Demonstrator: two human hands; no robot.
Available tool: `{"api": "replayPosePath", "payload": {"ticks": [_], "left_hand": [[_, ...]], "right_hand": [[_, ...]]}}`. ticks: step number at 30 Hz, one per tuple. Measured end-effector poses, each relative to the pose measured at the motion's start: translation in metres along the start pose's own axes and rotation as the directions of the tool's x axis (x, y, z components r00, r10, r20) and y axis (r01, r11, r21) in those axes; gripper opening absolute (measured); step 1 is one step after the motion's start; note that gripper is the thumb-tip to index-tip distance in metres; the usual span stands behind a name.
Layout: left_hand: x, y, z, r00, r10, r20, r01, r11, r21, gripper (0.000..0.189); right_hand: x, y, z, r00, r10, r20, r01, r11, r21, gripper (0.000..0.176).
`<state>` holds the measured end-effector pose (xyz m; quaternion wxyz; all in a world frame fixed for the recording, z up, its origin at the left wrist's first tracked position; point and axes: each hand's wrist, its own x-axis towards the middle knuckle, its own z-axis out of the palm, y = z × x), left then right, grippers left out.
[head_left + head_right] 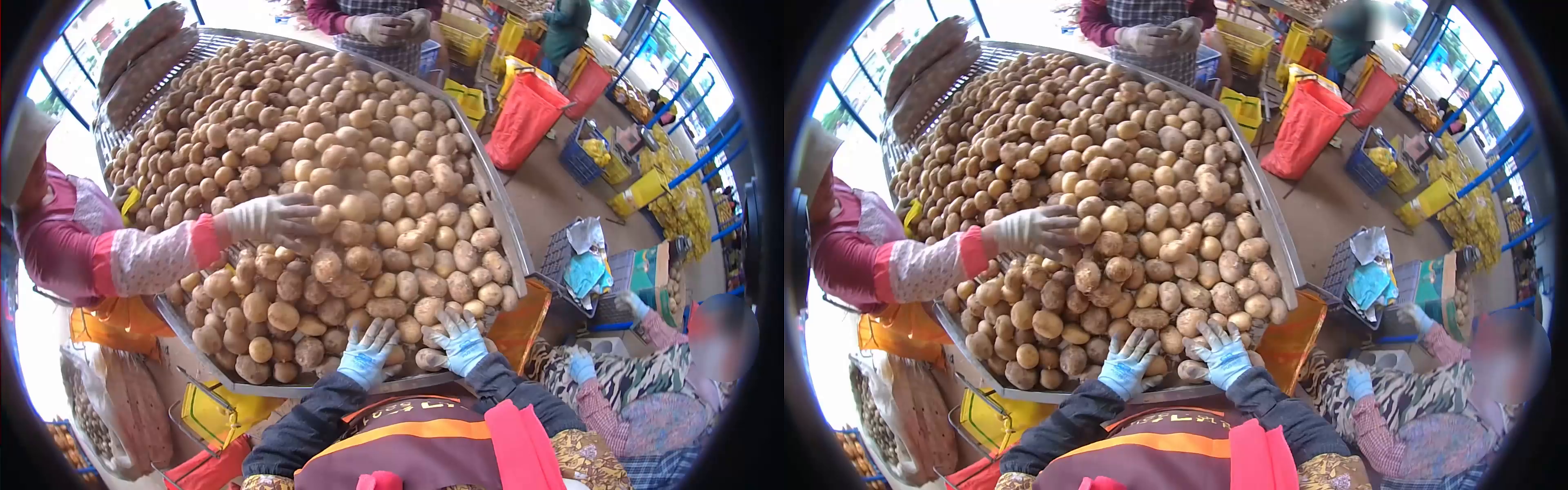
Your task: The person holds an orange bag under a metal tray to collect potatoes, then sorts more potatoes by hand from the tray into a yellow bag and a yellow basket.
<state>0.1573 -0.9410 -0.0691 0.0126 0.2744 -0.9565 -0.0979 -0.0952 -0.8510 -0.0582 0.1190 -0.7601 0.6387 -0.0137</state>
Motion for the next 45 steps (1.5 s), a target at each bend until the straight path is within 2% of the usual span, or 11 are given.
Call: {"api": "replayPosePath", "payload": {"ticks": [6, 9, 13, 17, 20, 23, 27, 32, 35, 37, 45], "left_hand": [[0.021, 0.003, 0.003, 0.995, 0.057, 0.08, -0.059, 0.998, 0.026, 0.089], [0.022, 0.003, 0.007, 0.994, 0.056, 0.09, -0.06, 0.997, 0.045, 0.09], [0.023, 0.004, 0.009, 0.995, 0.053, 0.086, -0.056, 0.998, 0.032, 0.091], [0.027, 0.011, 0.009, 0.992, 0.056, 0.11, -0.058, 0.998, 0.017, 0.09], [0.045, 0.026, 0.015, 0.951, 0.226, 0.212, -0.24, 0.97, 0.044, 0.07], [0.072, 0.047, 0.005, 0.931, 0.326, 0.163, -0.324, 0.945, -0.034, 0.066], [0.106, 0.077, 0.025, 0.926, 0.355, 0.129, -0.331, 0.927, -0.179, 0.071], [0.108, 0.071, 0.013, 0.901, 0.426, 0.08, -0.396, 0.884, -0.249, 0.072], [0.087, 0.035, -0.021, 0.98, 0.116, 0.165, -0.085, 0.98, -0.181, 0.081], [0.062, 0.001, 0.003, 0.973, 0.107, 0.202, -0.105, 0.994, -0.021, 0.093], [0.098, 0.025, 0.0, 0.933, 0.132, 0.333, -0.151, 0.988, 0.031, 0.085]], "right_hand": [[-0.042, 0.044, 0.031, 0.949, 0.088, -0.303, -0.104, 0.994, -0.038, 0.052], [-0.048, 0.044, 0.031, 0.954, 0.144, -0.262, -0.166, 0.984, -0.063, 0.05], [-0.026, 0.045, 0.009, 0.861, 0.283, -0.423, -0.244, 0.959, 0.144, 0.048], [-0.037, 0.081, 0.024, 0.932, 0.131, -0.337, -0.209, 0.956, -0.208, 0.048], [-0.036, 0.096, 0.027, 0.89, 0.334, -0.31, -0.282, 0.938, 0.2, 0.049], [0.011, 0.109, -0.01, 0.802, 0.409, -0.435, -0.317, 0.909, 0.269, 0.053], [0.064, 0.109, -0.012, 0.778, 0.602, -0.18, -0.605, 0.795, 0.045, 0.074], [0.01, 0.102, -0.012, 0.882, 0.469, -0.049, -0.464, 0.882, 0.08, 0.075], [-0.019, 0.083, -0.026, 0.869, 0.493, 0.042, -0.495, 0.865, 0.077, 0.07], [-0.037, 0.053, -0.007, 0.843, 0.511, -0.168, -0.487, 0.857, 0.165, 0.067], [-0.033, 0.04, 0.006, 0.953, 0.25, -0.171, -0.227, 0.964, 0.141, 0.053]]}}
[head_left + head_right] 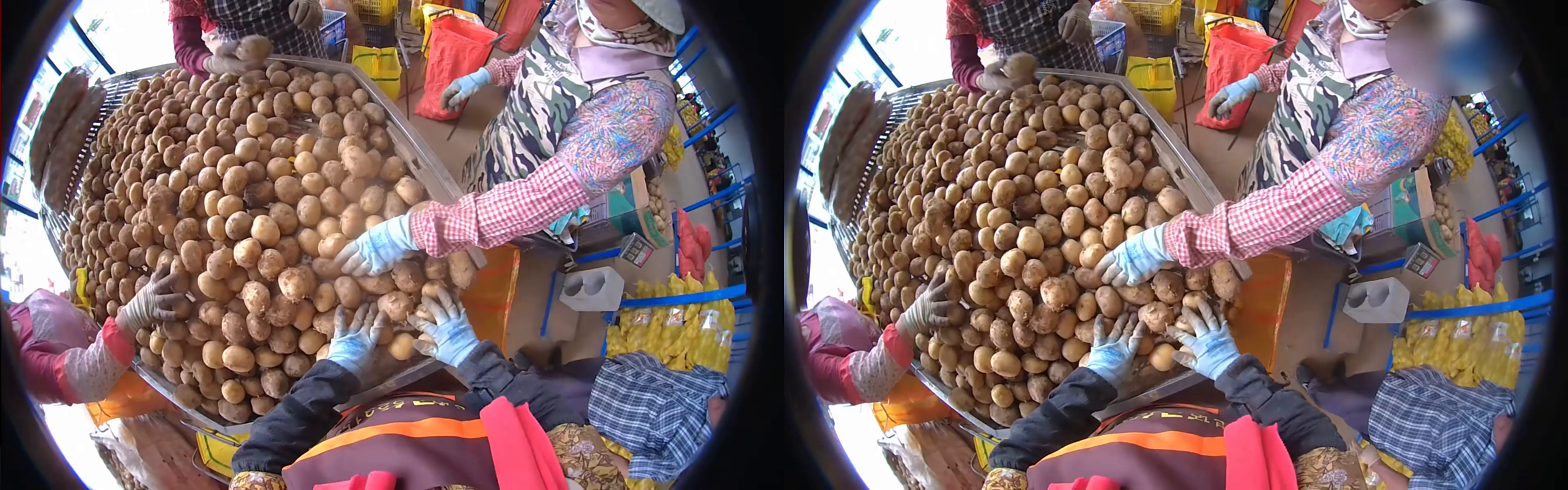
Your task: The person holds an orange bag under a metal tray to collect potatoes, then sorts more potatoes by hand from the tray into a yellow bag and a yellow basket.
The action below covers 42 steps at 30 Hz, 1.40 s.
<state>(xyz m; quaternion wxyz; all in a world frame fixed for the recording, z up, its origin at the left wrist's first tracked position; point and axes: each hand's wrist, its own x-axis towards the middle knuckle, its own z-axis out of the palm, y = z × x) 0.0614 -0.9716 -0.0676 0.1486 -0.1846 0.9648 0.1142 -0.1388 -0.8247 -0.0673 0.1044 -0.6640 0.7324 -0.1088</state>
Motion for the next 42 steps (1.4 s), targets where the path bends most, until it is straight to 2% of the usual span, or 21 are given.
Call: {"api": "replayPosePath", "payload": {"ticks": [2, 4, 5, 8, 10, 12, 14, 15, 17, 18, 22, 23, 24, 26, 28, 30, 32, 34, 37, 40, 42], "left_hand": [[-0.002, -0.001, -0.007, 1.0, 0.006, 0.012, -0.005, 0.993, -0.115, 0.084], [-0.003, 0.0, -0.016, 0.999, 0.007, 0.033, -0.002, 0.992, -0.129, 0.083], [-0.004, 0.004, -0.027, 0.999, -0.01, 0.04, 0.016, 0.985, -0.173, 0.081], [0.005, 0.004, -0.003, 0.998, 0.005, -0.06, -0.006, 1.0, -0.012, 0.074], [0.003, 0.003, -0.002, 0.998, 0.008, -0.062, -0.01, 0.999, -0.035, 0.074], [-0.001, 0.001, -0.009, 0.989, 0.046, -0.139, -0.07, 0.983, -0.172, 0.078], [-0.006, 0.0, -0.009, 0.971, 0.059, -0.232, -0.106, 0.975, -0.194, 0.078], [-0.007, 0.0, -0.003, 0.947, 0.029, -0.319, -0.166, 0.897, -0.41, 0.073], [-0.012, 0.002, -0.01, 0.949, -0.07, -0.306, -0.209, 0.585, -0.784, 0.065], [-0.011, 0.013, -0.008, 0.989, -0.118, -0.086, -0.087, -0.007, -0.996, 0.067], [0.011, 0.033, -0.03, 0.985, -0.097, -0.139, -0.167, -0.414, -0.895, 0.071], [0.012, 0.036, -0.048, 0.995, -0.06, -0.075, -0.093, -0.418, -0.904, 0.069], [0.017, 0.035, -0.048, 0.999, -0.045, -0.004, -0.016, -0.271, -0.963, 0.065], [0.024, 0.04, -0.044, 0.994, -0.078, 0.08, 0.023, -0.559, -0.829, 0.053], [0.021, 0.037, -0.045, 0.994, -0.039, 0.106, 0.053, -0.666, -0.744, 0.049], [0.019, 0.033, -0.045, 0.992, 0.001, 0.127, 0.083, -0.761, -0.643, 0.046], [0.016, 0.029, -0.042, 0.978, 0.1, 0.184, 0.184, -0.827, -0.53, 0.051], [0.017, 0.03, -0.044, 0.975, 0.058, 0.215, 0.168, -0.827, -0.537, 0.055], [0.017, 0.034, -0.046, 0.962, 0.113, 0.247, 0.227, -0.834, -0.503, 0.051], [0.017, 0.044, -0.045, 0.962, 0.031, 0.27, 0.171, -0.841, -0.513, 0.049], [0.009, 0.038, -0.044, 0.986, 0.093, 0.141, 0.16, -0.779, -0.606, 0.047]], "right_hand": [[0.001, 0.007, -0.005, 0.998, -0.027, -0.058, 0.028, 0.999, 0.017, 0.049], [0.004, 0.021, 0.006, 0.938, 0.283, -0.201, -0.223, 0.935, 0.277, 0.048], [0.012, 0.027, 0.009, 0.896, 0.401, -0.191, -0.366, 0.91, 0.194, 0.05], [0.049, 0.023, 0.012, 0.729, 0.676, 0.109, -0.682, 0.705, 0.192, 0.054], [0.05, 0.028, 0.014, 0.702, 0.699, 0.133, -0.705, 0.658, 0.265, 0.057], [0.041, 0.029, 0.009, 0.768, 0.641, 0.016, -0.564, 0.663, 0.492, 0.06], [0.031, 0.019, 0.003, 0.776, 0.626, -0.077, -0.506, 0.69, 0.518, 0.062], [0.027, 0.01, -0.004, 0.812, 0.539, -0.223, -0.337, 0.745, 0.576, 0.062], [0.022, -0.005, -0.01, 0.81, 0.404, -0.426, -0.068, 0.786, 0.615, 0.062], [0.023, -0.012, -0.016, 0.809, 0.399, -0.432, -0.061, 0.787, 0.613, 0.062], [0.024, -0.038, -0.032, 0.775, 0.325, -0.542, 0.04, 0.831, 0.555, 0.062], [0.026, -0.042, -0.036, 0.786, 0.274, -0.554, 0.044, 0.87, 0.492, 0.062], [0.026, -0.045, -0.04, 0.797, 0.222, -0.562, 0.048, 0.904, 0.425, 0.061], [0.026, -0.053, -0.05, 0.805, 0.219, -0.552, 0.042, 0.906, 0.421, 0.055], [0.024, -0.057, -0.056, 0.882, 0.419, -0.216, -0.115, 0.636, 0.763, 0.046], [0.018, -0.043, -0.038, 0.874, 0.371, -0.314, -0.02, 0.673, 0.739, 0.037], [0.014, -0.036, -0.027, 0.805, 0.525, -0.277, -0.021, 0.492, 0.871, 0.032], [0.014, -0.031, -0.021, 0.797, 0.52, -0.308, -0.044, 0.558, 0.829, 0.032], [0.026, -0.053, -0.047, 0.891, 0.244, -0.383, 0.054, 0.779, 0.624, 0.047], [0.029, -0.06, -0.038, 0.952, 0.187, -0.241, -0.018, 0.823, 0.567, 0.053], [0.022, -0.064, -0.044, 0.962, 0.076, -0.26, 0.06, 0.876, 0.479, 0.049]]}}
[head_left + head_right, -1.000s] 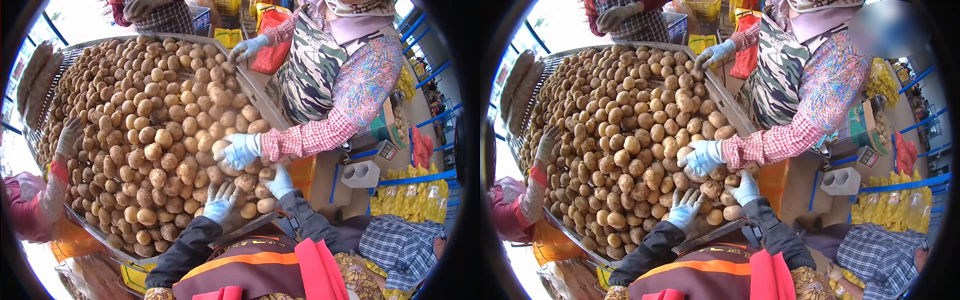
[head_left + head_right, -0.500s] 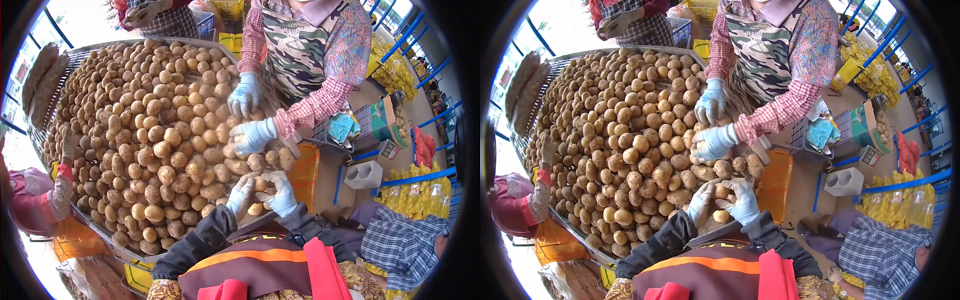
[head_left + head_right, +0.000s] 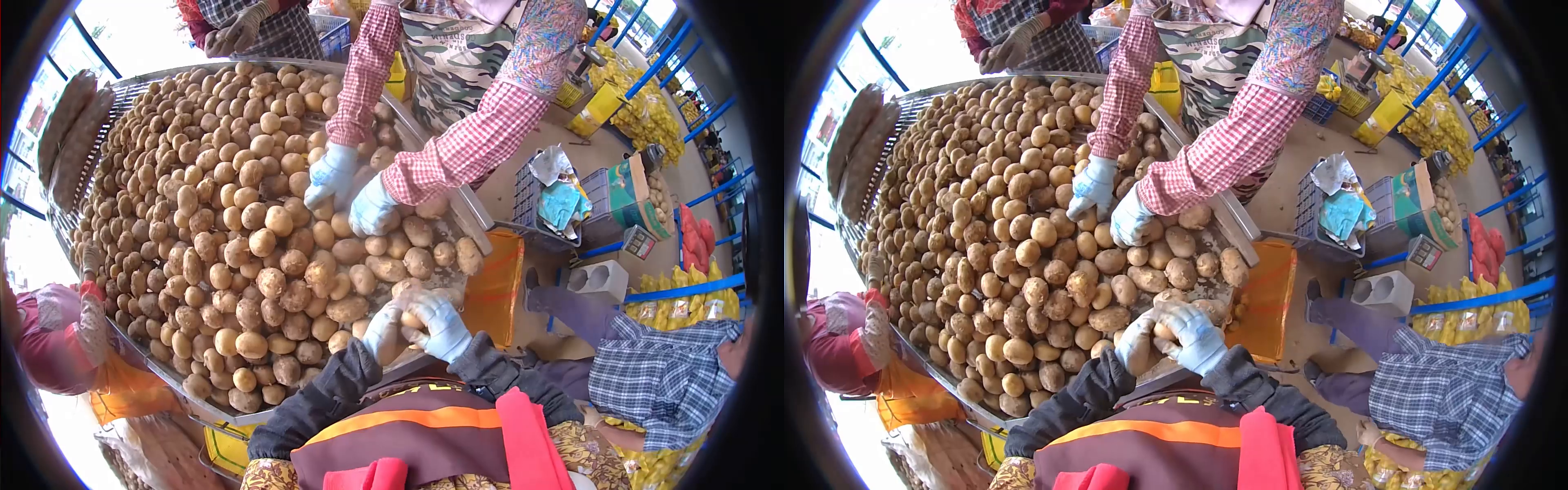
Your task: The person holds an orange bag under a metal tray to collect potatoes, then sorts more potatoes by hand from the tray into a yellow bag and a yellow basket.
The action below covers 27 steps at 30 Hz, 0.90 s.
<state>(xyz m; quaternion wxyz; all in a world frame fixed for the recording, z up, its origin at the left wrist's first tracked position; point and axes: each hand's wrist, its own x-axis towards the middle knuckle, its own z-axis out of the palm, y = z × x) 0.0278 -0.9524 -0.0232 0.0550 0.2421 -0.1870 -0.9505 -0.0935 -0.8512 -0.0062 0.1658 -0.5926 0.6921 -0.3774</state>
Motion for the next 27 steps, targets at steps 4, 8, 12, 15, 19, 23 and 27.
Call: {"api": "replayPosePath", "payload": {"ticks": [4, 8, 12, 15, 19, 23, 27], "left_hand": [[-0.003, -0.03, -0.045, 0.979, -0.009, -0.205, -0.001, 0.999, -0.046, 0.042], [-0.01, -0.005, -0.039, 0.903, 0.119, -0.413, 0.026, 0.944, 0.33, 0.038], [-0.021, 0.001, -0.036, 0.886, 0.219, -0.408, 0.046, 0.835, 0.548, 0.039], [-0.045, 0.013, -0.049, 0.922, 0.057, -0.384, 0.013, 0.984, 0.178, 0.048], [-0.077, 0.025, -0.05, 0.962, 0.12, -0.246, -0.123, 0.992, 0.004, 0.037], [-0.098, 0.025, -0.058, 0.966, 0.159, -0.203, -0.154, 0.987, 0.04, 0.033], [-0.11, 0.014, -0.065, 0.924, 0.18, -0.336, -0.154, 0.983, 0.103, 0.029]], "right_hand": [[0.003, 0.04, -0.005, 0.946, -0.11, 0.306, 0.041, 0.974, 0.224, 0.043], [0.03, 0.064, -0.002, 0.976, 0.131, -0.174, -0.181, 0.931, -0.318, 0.054], [0.026, 0.084, 0.0, 0.964, 0.092, 0.248, 0.066, 0.824, -0.563, 0.041], [0.019, 0.084, -0.004, 0.968, 0.106, 0.228, 0.033, 0.845, -0.533, 0.029], [0.04, 0.049, 0.028, 0.992, -0.123, 0.003, 0.112, 0.894, -0.434, 0.032], [0.098, 0.045, 0.075, 1.0, 0.003, 0.024, 0.007, 0.912, -0.41, 0.058], [0.139, 0.066, 0.1, 0.969, 0.092, 0.23, 0.043, 0.852, -0.521, 0.061]]}}
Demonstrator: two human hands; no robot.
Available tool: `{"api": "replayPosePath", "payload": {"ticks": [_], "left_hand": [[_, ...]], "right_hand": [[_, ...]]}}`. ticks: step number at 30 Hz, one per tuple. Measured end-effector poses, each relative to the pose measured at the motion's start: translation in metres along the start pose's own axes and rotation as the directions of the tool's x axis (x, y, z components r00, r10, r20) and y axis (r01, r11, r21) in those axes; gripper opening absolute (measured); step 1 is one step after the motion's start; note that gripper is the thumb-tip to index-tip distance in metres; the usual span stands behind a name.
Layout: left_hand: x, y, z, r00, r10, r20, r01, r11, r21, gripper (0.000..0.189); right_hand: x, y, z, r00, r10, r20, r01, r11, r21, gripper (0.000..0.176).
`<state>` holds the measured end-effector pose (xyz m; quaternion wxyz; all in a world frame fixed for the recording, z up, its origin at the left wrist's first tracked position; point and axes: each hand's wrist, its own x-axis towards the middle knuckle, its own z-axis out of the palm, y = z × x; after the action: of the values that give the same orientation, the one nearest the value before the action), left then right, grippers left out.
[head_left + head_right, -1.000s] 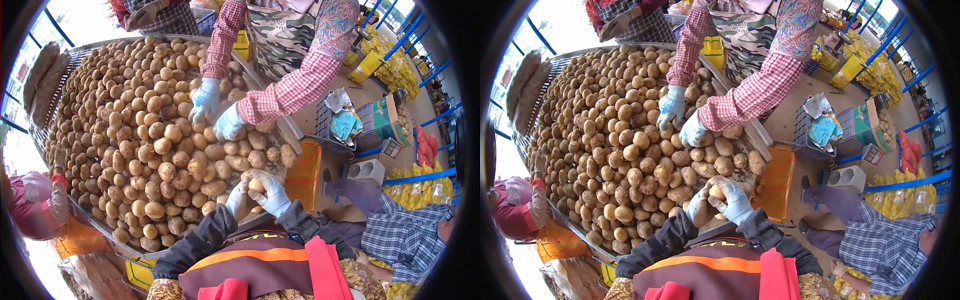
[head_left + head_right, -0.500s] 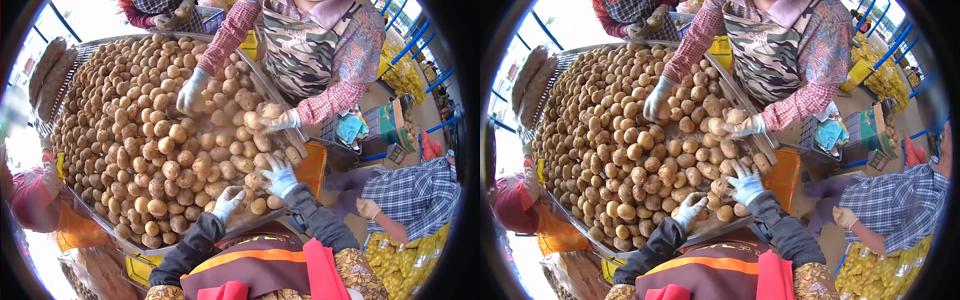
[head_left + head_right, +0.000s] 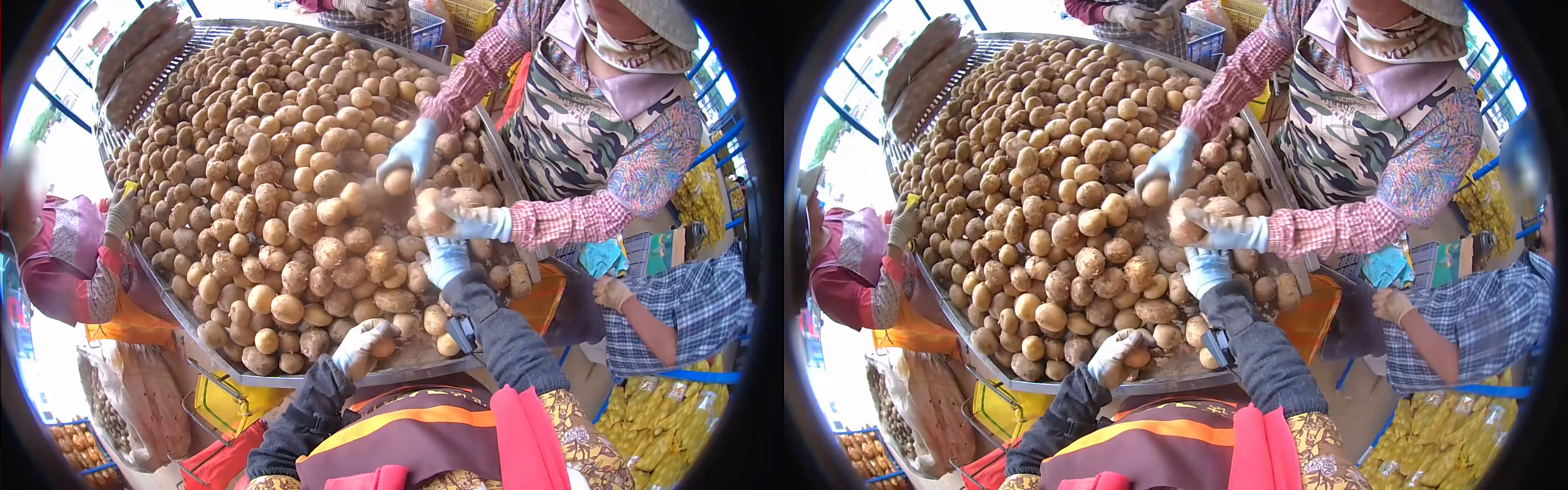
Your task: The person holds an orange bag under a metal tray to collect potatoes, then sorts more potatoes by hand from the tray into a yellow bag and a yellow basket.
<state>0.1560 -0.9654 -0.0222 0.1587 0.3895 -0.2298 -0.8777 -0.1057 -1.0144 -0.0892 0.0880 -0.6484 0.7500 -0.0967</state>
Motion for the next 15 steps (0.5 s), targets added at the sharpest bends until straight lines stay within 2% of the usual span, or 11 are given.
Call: {"api": "replayPosePath", "payload": {"ticks": [1, 3, 4, 5, 7, 9, 11, 12, 13, 14, 15], "left_hand": [[-0.001, -0.005, -0.005, 0.997, 0.004, -0.081, 0.002, 0.997, 0.072, 0.029], [0.002, -0.01, -0.01, 0.991, 0.022, -0.133, -0.007, 0.994, 0.108, 0.03], [0.005, -0.01, -0.007, 0.978, 0.078, -0.194, -0.06, 0.993, 0.099, 0.033], [0.008, -0.009, -0.005, 0.957, 0.13, -0.259, -0.109, 0.99, 0.093, 0.037], [0.022, -0.006, -0.009, 0.963, 0.157, -0.217, -0.141, 0.986, 0.089, 0.051], [0.046, -0.005, -0.01, 0.892, 0.389, -0.232, -0.289, 0.883, 0.371, 0.061], [0.068, 0.0, -0.013, 0.915, 0.338, -0.222, -0.22, 0.876, 0.429, 0.068], [0.074, 0.002, -0.007, 0.906, 0.395, -0.153, -0.309, 0.863, 0.4, 0.069], [0.078, 0.004, -0.004, 0.888, 0.452, -0.087, -0.393, 0.843, 0.367, 0.071], [0.082, 0.009, -0.01, 0.919, 0.392, -0.043, -0.341, 0.845, 0.413, 0.072], [0.09, 0.013, -0.012, 0.958, 0.272, -0.096, -0.207, 0.88, 0.428, 0.07]], "right_hand": [[-0.007, 0.004, 0.005, 1.0, -0.004, 0.003, 0.004, 1.0, 0.0, 0.061], [-0.035, 0.004, -0.005, 0.968, -0.232, -0.094, 0.233, 0.972, 0.001, 0.056], [-0.049, 0.007, -0.017, 0.96, -0.254, -0.118, 0.257, 0.966, 0.014, 0.05], [-0.061, 0.017, -0.015, 0.959, -0.268, -0.088, 0.272, 0.962, 0.032, 0.043], [-0.075, 0.027, -0.028, 0.961, -0.273, 0.034, 0.275, 0.954, -0.121, 0.037], [-0.069, 0.016, -0.035, 0.977, -0.208, 0.048, 0.212, 0.97, -0.119, 0.037], [-0.052, -0.001, -0.028, 0.969, -0.152, -0.193, 0.186, 0.967, 0.172, 0.037], [-0.043, -0.027, -0.036, 0.956, -0.172, -0.238, 0.236, 0.931, 0.278, 0.045], [-0.035, -0.053, -0.047, 0.948, -0.255, -0.193, 0.294, 0.932, 0.214, 0.053], [-0.029, -0.068, -0.039, 0.905, -0.374, -0.203, 0.401, 0.909, 0.113, 0.052], [-0.018, -0.071, -0.012, 0.919, -0.367, -0.142, 0.384, 0.915, 0.121, 0.046]]}}
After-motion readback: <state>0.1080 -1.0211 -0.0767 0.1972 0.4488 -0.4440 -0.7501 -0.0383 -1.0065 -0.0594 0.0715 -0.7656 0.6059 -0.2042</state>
